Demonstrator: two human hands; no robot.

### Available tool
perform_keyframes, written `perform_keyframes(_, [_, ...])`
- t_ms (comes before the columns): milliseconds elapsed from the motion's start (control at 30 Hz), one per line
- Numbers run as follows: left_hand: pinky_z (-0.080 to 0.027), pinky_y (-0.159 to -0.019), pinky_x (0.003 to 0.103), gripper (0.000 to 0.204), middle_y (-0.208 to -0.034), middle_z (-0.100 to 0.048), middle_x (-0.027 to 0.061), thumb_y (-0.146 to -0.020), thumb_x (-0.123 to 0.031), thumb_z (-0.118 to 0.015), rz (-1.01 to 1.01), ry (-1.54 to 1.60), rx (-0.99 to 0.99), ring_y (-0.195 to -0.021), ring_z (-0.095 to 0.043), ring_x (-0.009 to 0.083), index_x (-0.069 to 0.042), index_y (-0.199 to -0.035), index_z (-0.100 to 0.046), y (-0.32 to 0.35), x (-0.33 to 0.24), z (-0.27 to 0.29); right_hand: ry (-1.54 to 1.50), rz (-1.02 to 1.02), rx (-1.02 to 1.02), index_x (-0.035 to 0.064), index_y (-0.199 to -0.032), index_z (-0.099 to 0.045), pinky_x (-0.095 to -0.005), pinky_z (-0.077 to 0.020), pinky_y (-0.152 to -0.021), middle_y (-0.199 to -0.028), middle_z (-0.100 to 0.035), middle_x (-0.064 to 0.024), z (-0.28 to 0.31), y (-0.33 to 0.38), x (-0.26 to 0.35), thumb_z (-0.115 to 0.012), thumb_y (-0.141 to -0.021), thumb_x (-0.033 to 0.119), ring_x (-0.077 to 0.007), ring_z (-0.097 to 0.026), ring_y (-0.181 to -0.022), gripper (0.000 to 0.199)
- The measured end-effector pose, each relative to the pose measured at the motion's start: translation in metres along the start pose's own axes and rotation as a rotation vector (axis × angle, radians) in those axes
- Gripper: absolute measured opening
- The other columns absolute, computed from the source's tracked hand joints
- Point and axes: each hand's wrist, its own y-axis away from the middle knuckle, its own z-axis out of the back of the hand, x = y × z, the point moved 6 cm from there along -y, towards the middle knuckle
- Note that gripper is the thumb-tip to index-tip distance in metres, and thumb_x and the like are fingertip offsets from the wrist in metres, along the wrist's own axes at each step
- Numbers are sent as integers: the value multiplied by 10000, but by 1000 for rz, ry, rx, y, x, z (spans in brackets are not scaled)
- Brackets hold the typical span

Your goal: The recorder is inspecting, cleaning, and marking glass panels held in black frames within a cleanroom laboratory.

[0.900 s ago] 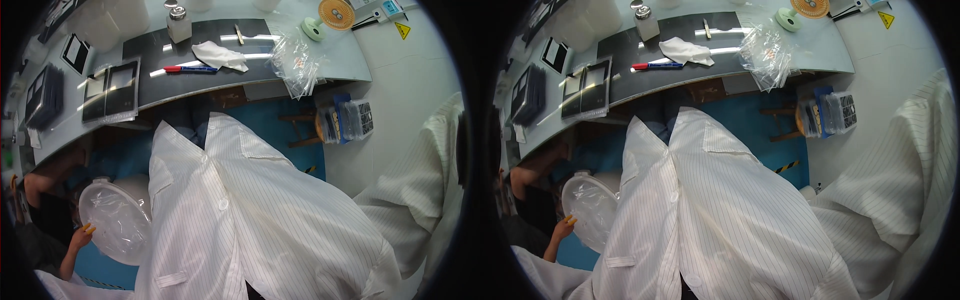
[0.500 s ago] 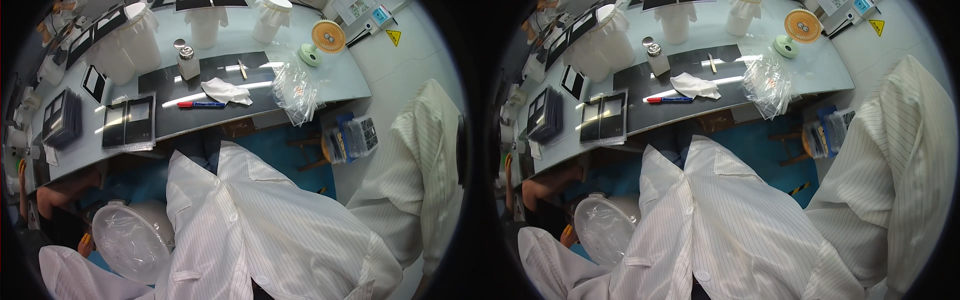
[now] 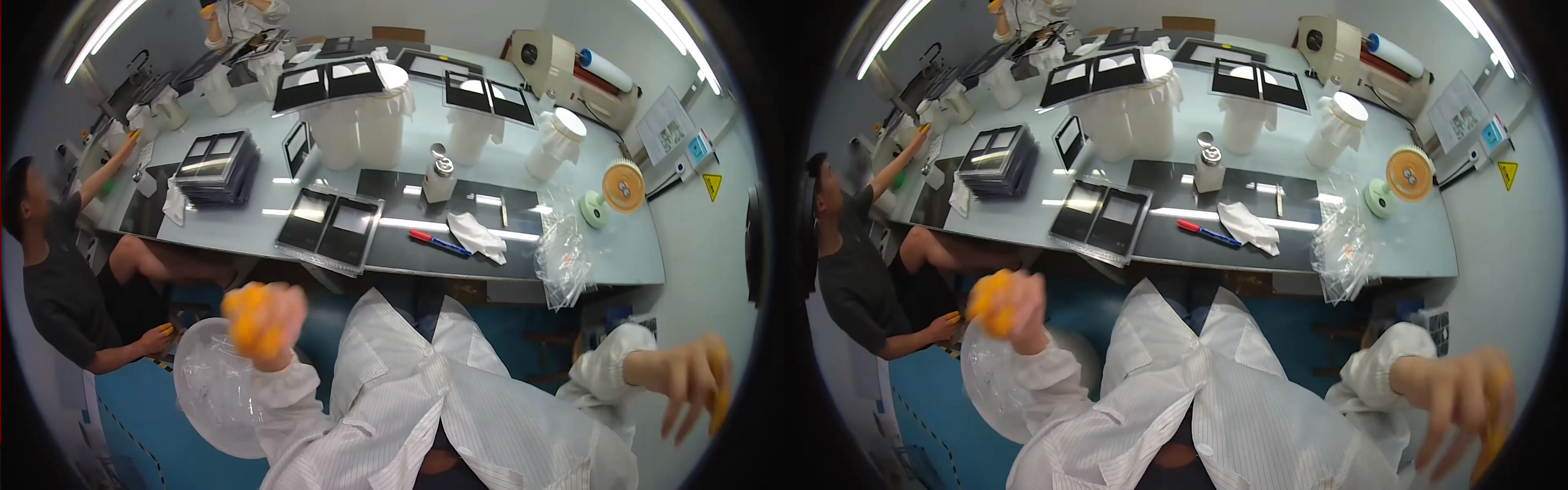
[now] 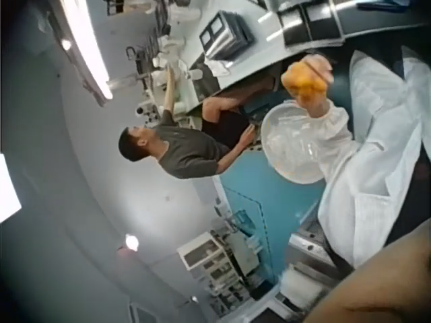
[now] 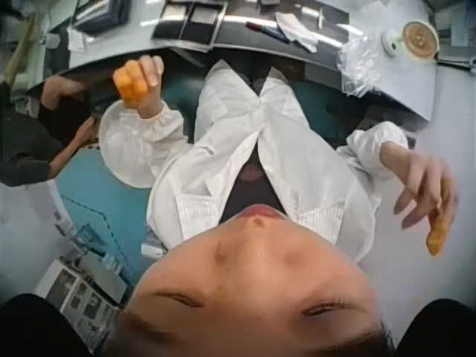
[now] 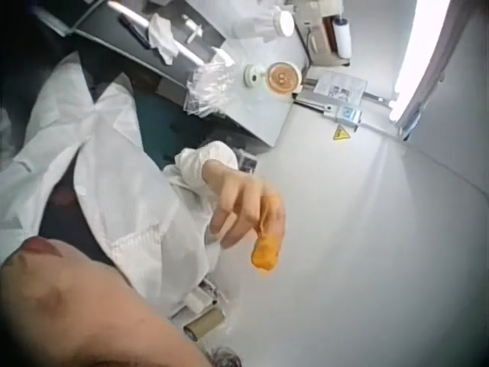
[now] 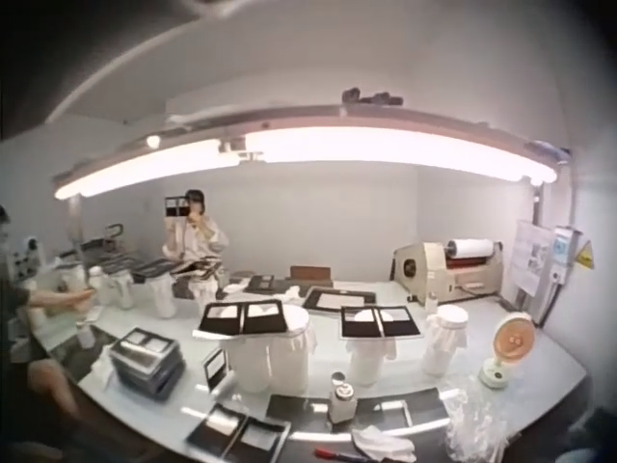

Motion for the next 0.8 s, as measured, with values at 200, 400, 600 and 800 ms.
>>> perform_keyframes(200, [-212,-950,484,632,-1233,-319,261,-741,-315,-584,30,-1408,446,-1165,-258,415,46,-1198,-340,-25,119,-60,260,-396,-859,35,-1025,-521,-267,-374,-510,-944,-471,-98,137,150,-47,-369,-853,311,-168,-408,-616,360])
perform_keyframes(400, [-229,-962,455,545,-1219,-359,239,-746,-215,-563,-72,-1500,549,-1160,-261,432,59,-1178,-374,-13,142,-85,222,-439,-1149,23,-1024,-520,-304,-390,-555,-824,-528,-110,181,216,-85,-448,-812,326,-200,-490,-633,377])
perform_keyframes(600, [-389,-876,345,331,-1060,-512,206,-729,-17,-492,-127,-1356,575,-1028,-467,358,62,-1050,-497,-16,135,-73,173,-580,-1301,-2,-1003,-529,-275,-441,-592,-808,-546,-117,183,251,-119,-469,-816,287,-174,-525,-614,350])
perform_keyframes(800, [-318,-894,484,491,-1155,-419,234,-740,-186,-551,-118,-1419,500,-1077,-366,445,50,-1144,-402,-36,125,-84,248,-664,-1340,17,-995,-526,-267,-441,-591,-813,-542,-102,186,266,-121,-449,-833,285,-154,-518,-608,322])
